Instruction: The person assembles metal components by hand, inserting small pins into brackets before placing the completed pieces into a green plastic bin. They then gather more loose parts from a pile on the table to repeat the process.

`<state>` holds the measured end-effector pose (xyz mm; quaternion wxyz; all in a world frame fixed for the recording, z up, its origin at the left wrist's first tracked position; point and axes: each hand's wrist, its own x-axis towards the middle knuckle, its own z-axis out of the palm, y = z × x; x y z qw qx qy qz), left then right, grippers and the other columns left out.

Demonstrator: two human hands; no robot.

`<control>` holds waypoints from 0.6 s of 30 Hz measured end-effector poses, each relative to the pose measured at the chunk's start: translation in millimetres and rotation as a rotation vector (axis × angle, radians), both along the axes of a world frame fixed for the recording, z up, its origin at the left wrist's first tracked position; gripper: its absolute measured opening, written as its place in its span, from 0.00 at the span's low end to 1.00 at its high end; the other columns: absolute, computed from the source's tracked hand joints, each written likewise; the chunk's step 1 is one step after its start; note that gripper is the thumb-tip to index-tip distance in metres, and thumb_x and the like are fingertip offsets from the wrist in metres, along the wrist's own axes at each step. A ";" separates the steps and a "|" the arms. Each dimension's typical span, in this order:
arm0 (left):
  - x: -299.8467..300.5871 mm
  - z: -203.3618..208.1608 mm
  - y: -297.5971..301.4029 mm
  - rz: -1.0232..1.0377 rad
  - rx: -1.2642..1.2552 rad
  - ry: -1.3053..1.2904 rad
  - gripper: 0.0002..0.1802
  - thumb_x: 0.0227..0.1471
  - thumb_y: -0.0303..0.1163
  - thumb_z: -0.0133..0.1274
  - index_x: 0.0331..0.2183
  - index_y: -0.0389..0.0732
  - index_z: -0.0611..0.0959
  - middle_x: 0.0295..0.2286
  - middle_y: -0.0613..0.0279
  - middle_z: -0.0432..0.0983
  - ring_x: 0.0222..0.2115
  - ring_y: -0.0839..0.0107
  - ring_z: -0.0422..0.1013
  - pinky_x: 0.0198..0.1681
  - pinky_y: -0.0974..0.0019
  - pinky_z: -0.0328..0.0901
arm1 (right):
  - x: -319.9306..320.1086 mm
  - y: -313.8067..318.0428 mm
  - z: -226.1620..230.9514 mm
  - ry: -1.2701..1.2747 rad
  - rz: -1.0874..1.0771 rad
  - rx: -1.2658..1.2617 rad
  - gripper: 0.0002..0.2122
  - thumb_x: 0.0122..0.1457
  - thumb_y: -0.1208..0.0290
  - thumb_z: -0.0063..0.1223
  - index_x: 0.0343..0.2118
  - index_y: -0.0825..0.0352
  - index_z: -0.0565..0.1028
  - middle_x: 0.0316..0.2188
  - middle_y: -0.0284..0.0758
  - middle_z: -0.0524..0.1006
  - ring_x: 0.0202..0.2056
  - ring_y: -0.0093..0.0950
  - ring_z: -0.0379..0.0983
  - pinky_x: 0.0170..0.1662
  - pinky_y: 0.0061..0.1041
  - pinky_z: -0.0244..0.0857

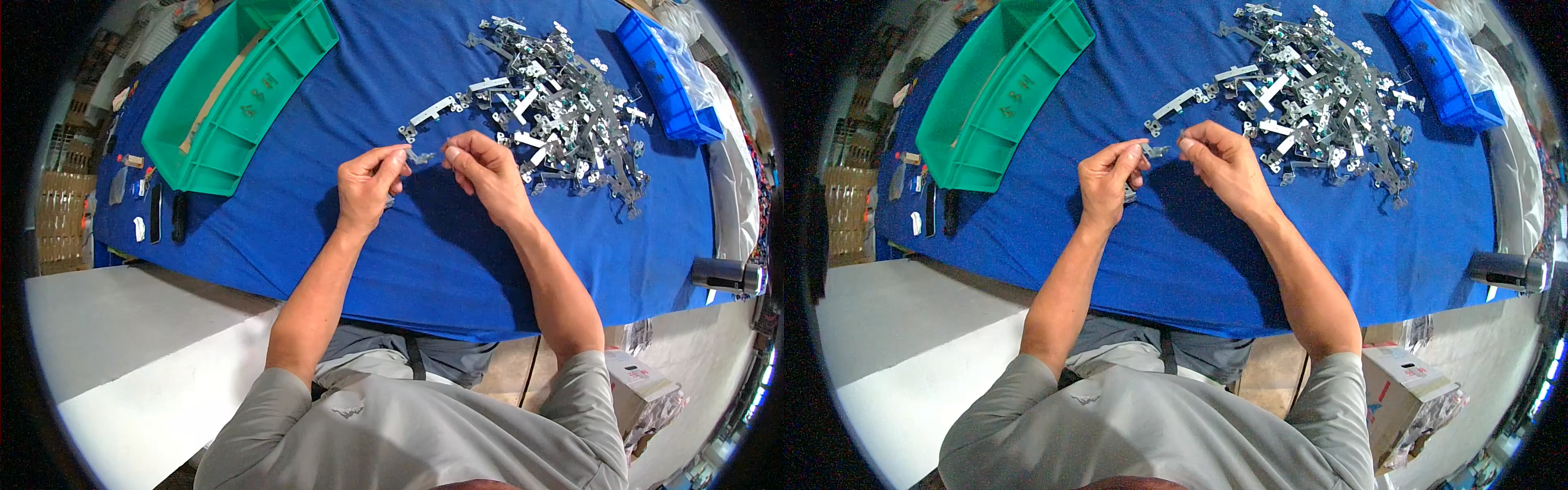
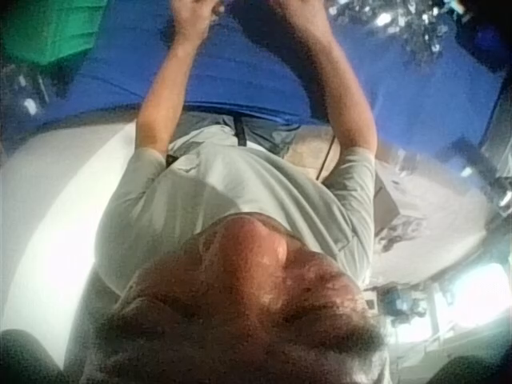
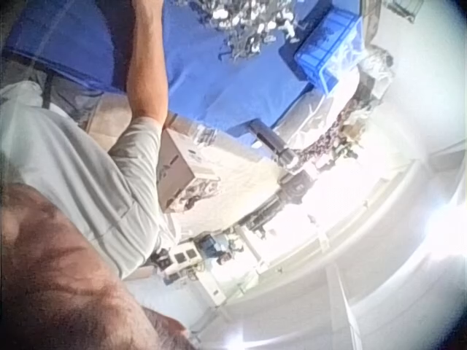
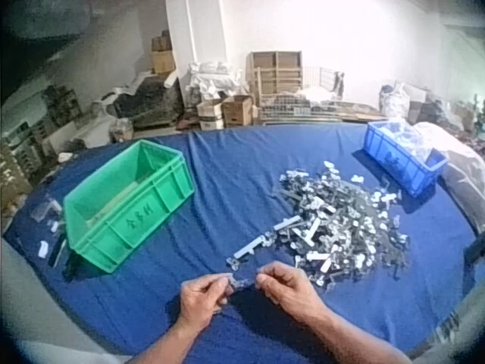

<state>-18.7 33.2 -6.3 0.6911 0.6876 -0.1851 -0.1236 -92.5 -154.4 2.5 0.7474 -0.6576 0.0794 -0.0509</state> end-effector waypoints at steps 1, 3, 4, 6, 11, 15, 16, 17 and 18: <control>1.6 -0.6 0.2 0.024 -0.050 0.046 0.10 0.57 0.30 0.56 0.37 0.34 0.85 0.23 0.62 0.79 0.18 0.82 0.68 0.21 0.78 0.62 | -0.4 1.6 2.7 0.000 0.047 -0.048 0.08 0.64 0.68 0.51 0.39 0.67 0.77 0.27 0.28 0.76 0.25 0.14 0.66 0.28 0.16 0.62; 2.6 -0.8 0.0 0.047 -0.101 0.094 0.10 0.57 0.31 0.56 0.36 0.34 0.85 0.23 0.62 0.78 0.18 0.82 0.68 0.20 0.78 0.62 | -0.8 5.7 0.4 -0.005 0.090 -0.079 0.08 0.64 0.68 0.51 0.39 0.68 0.77 0.27 0.27 0.76 0.24 0.13 0.65 0.26 0.15 0.59; 2.2 -0.5 -0.7 0.041 -0.095 0.094 0.10 0.57 0.31 0.56 0.36 0.34 0.85 0.23 0.62 0.78 0.18 0.82 0.68 0.20 0.78 0.62 | -1.5 6.8 -0.4 -0.009 0.132 -0.110 0.08 0.65 0.68 0.51 0.38 0.68 0.77 0.27 0.27 0.75 0.23 0.12 0.64 0.24 0.13 0.57; 1.9 0.6 -0.6 0.034 -0.084 0.090 0.10 0.57 0.30 0.56 0.36 0.34 0.85 0.23 0.62 0.79 0.17 0.83 0.68 0.20 0.78 0.62 | -1.8 7.3 1.2 -0.005 0.143 -0.131 0.09 0.65 0.67 0.51 0.38 0.67 0.76 0.27 0.26 0.76 0.23 0.12 0.64 0.24 0.13 0.57; 2.6 -1.0 0.2 0.023 -0.083 0.086 0.08 0.56 0.27 0.57 0.37 0.35 0.86 0.22 0.64 0.78 0.17 0.85 0.67 0.19 0.80 0.60 | -1.9 7.1 4.1 0.077 0.119 -0.175 0.09 0.63 0.68 0.51 0.37 0.69 0.77 0.26 0.29 0.77 0.24 0.16 0.68 0.28 0.19 0.64; 5.3 -2.3 0.1 -0.044 -0.042 -0.105 0.08 0.54 0.25 0.58 0.38 0.36 0.86 0.24 0.68 0.77 0.21 0.85 0.67 0.21 0.79 0.58 | -2.0 6.7 0.9 0.057 0.084 -0.301 0.09 0.63 0.68 0.51 0.36 0.70 0.77 0.25 0.29 0.77 0.24 0.17 0.69 0.27 0.20 0.65; 4.6 -1.5 -0.1 -0.044 -0.043 -0.104 0.08 0.54 0.25 0.58 0.38 0.36 0.86 0.24 0.68 0.77 0.21 0.85 0.67 0.21 0.79 0.58 | -2.0 7.3 1.2 0.053 0.066 -0.296 0.09 0.63 0.68 0.51 0.37 0.70 0.77 0.25 0.29 0.77 0.25 0.17 0.70 0.27 0.20 0.66; 3.5 -0.4 -0.2 -0.046 0.001 -0.172 0.08 0.54 0.24 0.58 0.38 0.36 0.86 0.24 0.69 0.75 0.21 0.85 0.66 0.22 0.79 0.58 | -2.1 7.6 1.3 0.050 0.047 -0.290 0.09 0.63 0.68 0.50 0.38 0.70 0.77 0.26 0.30 0.77 0.25 0.18 0.70 0.26 0.21 0.67; 2.8 1.6 -0.7 -0.047 0.046 -0.241 0.09 0.53 0.23 0.57 0.38 0.36 0.86 0.24 0.70 0.73 0.21 0.85 0.64 0.23 0.79 0.57 | -1.8 7.5 -0.2 0.050 0.047 -0.290 0.09 0.63 0.68 0.50 0.38 0.70 0.77 0.26 0.30 0.77 0.25 0.18 0.70 0.26 0.21 0.67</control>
